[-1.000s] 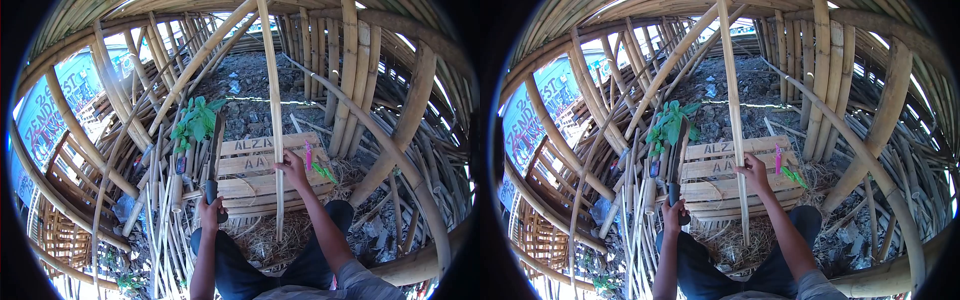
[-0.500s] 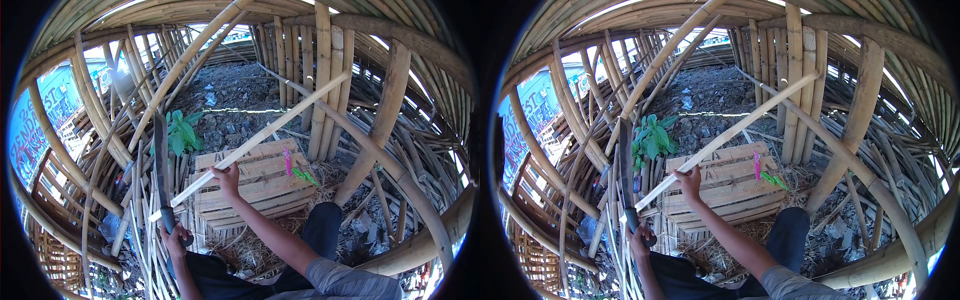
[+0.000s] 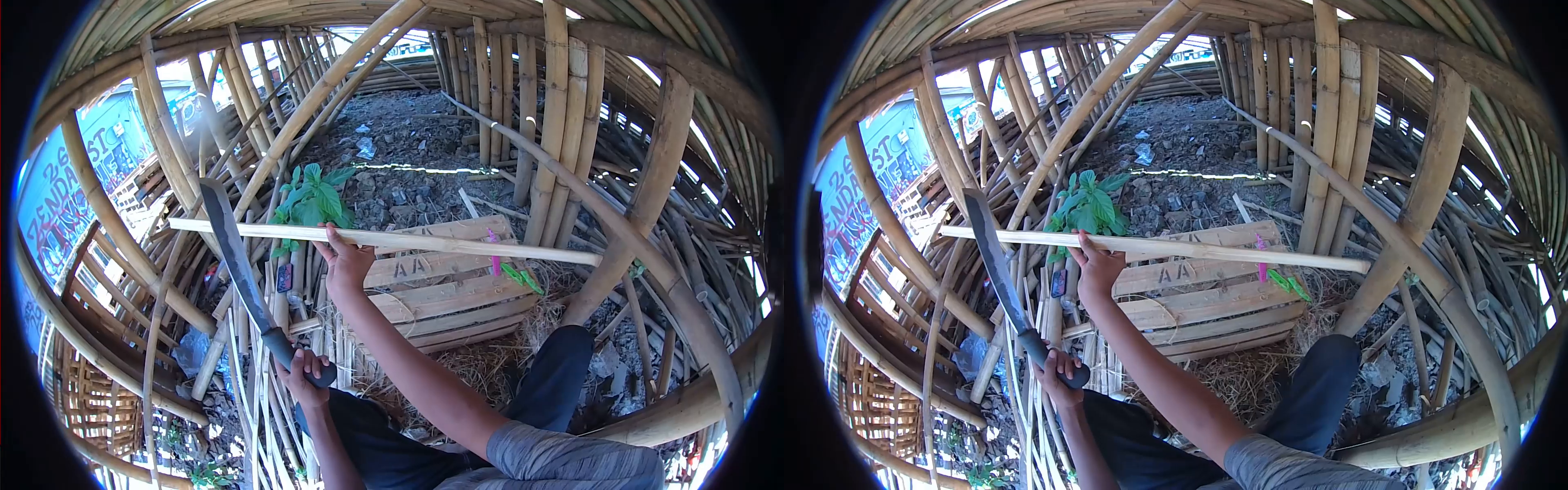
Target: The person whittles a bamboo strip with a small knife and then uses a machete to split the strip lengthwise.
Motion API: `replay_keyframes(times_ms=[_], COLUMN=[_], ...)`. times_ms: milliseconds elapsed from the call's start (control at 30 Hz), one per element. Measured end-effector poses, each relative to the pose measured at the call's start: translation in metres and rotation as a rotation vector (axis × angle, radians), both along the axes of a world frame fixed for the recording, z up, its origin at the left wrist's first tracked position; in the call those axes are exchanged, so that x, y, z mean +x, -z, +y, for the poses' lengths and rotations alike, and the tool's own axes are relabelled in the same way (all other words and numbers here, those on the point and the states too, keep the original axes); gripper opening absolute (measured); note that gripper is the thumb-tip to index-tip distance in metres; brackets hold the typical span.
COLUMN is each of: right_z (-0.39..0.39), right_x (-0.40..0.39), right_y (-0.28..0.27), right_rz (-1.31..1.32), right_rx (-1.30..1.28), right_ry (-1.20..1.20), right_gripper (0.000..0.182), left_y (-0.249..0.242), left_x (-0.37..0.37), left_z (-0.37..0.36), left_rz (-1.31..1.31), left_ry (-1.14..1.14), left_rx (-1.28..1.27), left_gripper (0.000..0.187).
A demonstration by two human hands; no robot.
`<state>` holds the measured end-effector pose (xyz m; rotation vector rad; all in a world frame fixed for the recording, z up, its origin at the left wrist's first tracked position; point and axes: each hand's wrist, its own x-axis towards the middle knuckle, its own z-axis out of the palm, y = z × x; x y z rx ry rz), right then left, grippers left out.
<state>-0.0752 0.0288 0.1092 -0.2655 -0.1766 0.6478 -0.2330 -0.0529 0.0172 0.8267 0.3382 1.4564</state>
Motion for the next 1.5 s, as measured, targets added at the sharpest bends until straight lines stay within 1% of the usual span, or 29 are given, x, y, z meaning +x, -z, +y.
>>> replay_keyframes(times_ms=[67,100,167,267,300,333,400,467,500,533,633,667,733,767,833,933,967,1000,1067,1100,1133,1200,1267,1300,1333,1400,1433,1500], right_z=[0.003,0.004,0.0,-0.011,-0.016,-0.022,-0.031,-0.039,-0.045,-0.051,-0.067,-0.07,-0.07,-0.073,-0.078,-0.075,-0.087,-0.102,-0.133,-0.149,-0.16,-0.176,-0.169,-0.165,-0.158,-0.136,-0.133,-0.129], right_x=[-0.001,0.001,0.007,0.017,0.021,0.025,0.028,0.032,0.032,0.03,0.028,0.031,0.038,0.035,0.03,0.034,0.03,0.029,0.034,0.03,0.033,0.044,0.056,0.058,0.059,0.062,0.064,0.067], right_y=[-0.002,0.0,0.006,0.025,0.035,0.045,0.066,0.088,0.095,0.102,0.121,0.139,0.173,0.176,0.177,0.188,0.168,0.162,0.156,0.148,0.135,0.096,0.036,0.007,-0.017,-0.039,-0.047,-0.058], right_rz=[0.088,0.089,0.156,0.233,0.251,0.229,0.317,0.324,0.336,0.335,0.444,0.438,0.376,0.368,0.357,0.391,0.451,0.454,0.103,-0.191,-0.197,-1.018,-1.307,-1.453,-1.6,-1.762,-1.763,-1.834], right_rx=[0.077,0.094,0.114,0.162,0.219,0.24,0.207,0.197,0.184,0.187,0.097,0.104,0.089,0.098,-0.016,-0.015,-0.069,-0.067,-0.525,-0.786,-0.784,-0.856,-0.867,-0.985,-1.1,-1.395,-1.395,-1.493], right_ry=[-0.013,-0.012,-0.079,-0.151,-0.19,-0.208,-0.211,-0.248,-0.272,-0.275,-0.461,-0.461,-0.705,-0.708,-0.523,-0.499,-0.511,-0.51,-0.822,-0.648,-0.645,0.115,0.368,0.415,0.462,0.414,0.413,0.332], right_gripper=[0.023,0.022,0.023,0.02,0.019,0.018,0.022,0.022,0.021,0.021,0.017,0.017,0.021,0.021,0.027,0.032,0.032,0.032,0.032,0.035,0.035,0.038,0.041,0.04,0.04,0.046,0.046,0.048], left_y=[-0.001,-0.003,-0.001,-0.001,-0.001,-0.001,-0.005,-0.018,-0.016,-0.016,-0.034,-0.034,-0.037,-0.042,-0.04,-0.037,-0.033,-0.031,-0.034,-0.035,-0.037,-0.045,-0.048,-0.051,-0.046,-0.036,-0.031,-0.041], left_x=[0.004,0.006,0.007,0.015,0.019,0.024,0.035,0.053,0.062,0.07,0.098,0.104,0.116,0.122,0.134,0.146,0.149,0.151,0.16,0.164,0.169,0.178,0.185,0.191,0.197,0.208,0.208,0.207], left_z=[-0.001,-0.001,0.0,-0.001,-0.001,-0.002,-0.001,-0.002,0.005,0.012,0.02,0.024,0.031,0.028,0.027,0.027,0.031,0.033,0.03,0.028,0.027,0.019,0.007,0.001,0.0,0.006,0.006,-0.003], left_rz=[0.005,0.015,0.02,0.013,0.016,0.018,0.045,0.094,0.1,0.162,0.125,0.12,0.16,0.132,0.158,0.197,0.267,0.338,0.316,0.3,0.279,0.275,0.352,0.334,0.339,0.309,0.347,0.39], left_ry=[-0.025,-0.036,-0.05,-0.066,-0.084,-0.101,-0.166,-0.221,-0.219,-0.247,-0.211,-0.21,-0.164,-0.136,-0.158,-0.19,-0.203,-0.216,-0.215,-0.21,-0.205,-0.21,-0.239,-0.346,-0.339,-0.302,-0.264,-0.278], left_rx=[0.031,0.038,0.016,-0.034,-0.042,-0.051,-0.061,-0.058,-0.018,0.013,0.062,0.07,0.109,0.095,0.082,0.052,0.071,0.09,0.089,0.095,0.103,0.1,0.075,0.207,0.199,0.14,0.152,0.146], left_gripper=[0.024,0.024,0.023,0.02,0.021,0.021,0.025,0.029,0.033,0.035,0.035,0.035,0.035,0.036,0.036,0.037,0.036,0.035,0.034,0.034,0.034,0.035,0.033,0.024,0.024,0.018,0.02,0.02])
